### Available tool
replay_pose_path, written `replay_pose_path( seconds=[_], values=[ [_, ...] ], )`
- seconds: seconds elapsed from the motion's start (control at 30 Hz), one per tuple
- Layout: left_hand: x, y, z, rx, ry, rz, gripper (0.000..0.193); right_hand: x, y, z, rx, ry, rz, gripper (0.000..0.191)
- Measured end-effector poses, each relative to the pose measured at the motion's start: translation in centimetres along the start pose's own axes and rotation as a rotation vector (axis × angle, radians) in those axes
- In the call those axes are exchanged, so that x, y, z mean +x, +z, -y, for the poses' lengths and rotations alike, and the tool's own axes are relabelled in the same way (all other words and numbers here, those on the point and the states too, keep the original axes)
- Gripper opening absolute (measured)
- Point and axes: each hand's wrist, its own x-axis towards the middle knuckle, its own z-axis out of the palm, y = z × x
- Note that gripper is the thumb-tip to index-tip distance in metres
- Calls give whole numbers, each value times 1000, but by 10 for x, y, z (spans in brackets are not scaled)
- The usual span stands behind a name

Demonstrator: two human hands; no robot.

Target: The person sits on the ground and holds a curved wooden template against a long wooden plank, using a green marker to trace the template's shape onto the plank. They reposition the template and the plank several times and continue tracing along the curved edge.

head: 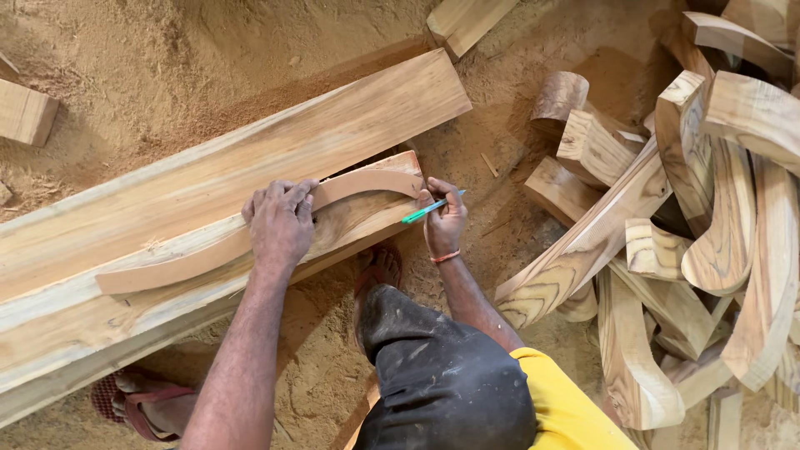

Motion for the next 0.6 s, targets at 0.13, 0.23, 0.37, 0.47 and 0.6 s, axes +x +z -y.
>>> replay_pose_path(
  seconds=[0.13, 0.23, 0.37, 0.47, 0.6],
  values=[
    [-3, -3, 1, 2, -27, 32, 29, 2, 9, 10, -46, 20, 19, 25],
    [-4, -7, 0, 18, -15, 37, 29, 4, 11, 18, -74, 53, 36, 21],
    [-9, -12, -7, 15, 17, 22, 30, 6, 9, 34, -41, 131, 42, 17],
    [-9, -19, -13, -18, -22, 90, 29, 10, 9, 41, -132, 53, 54, 14],
    [-6, -29, -18, 42, -46, 208, 33, 12, 15, 52, -73, 100, 71, 13]
  ],
)
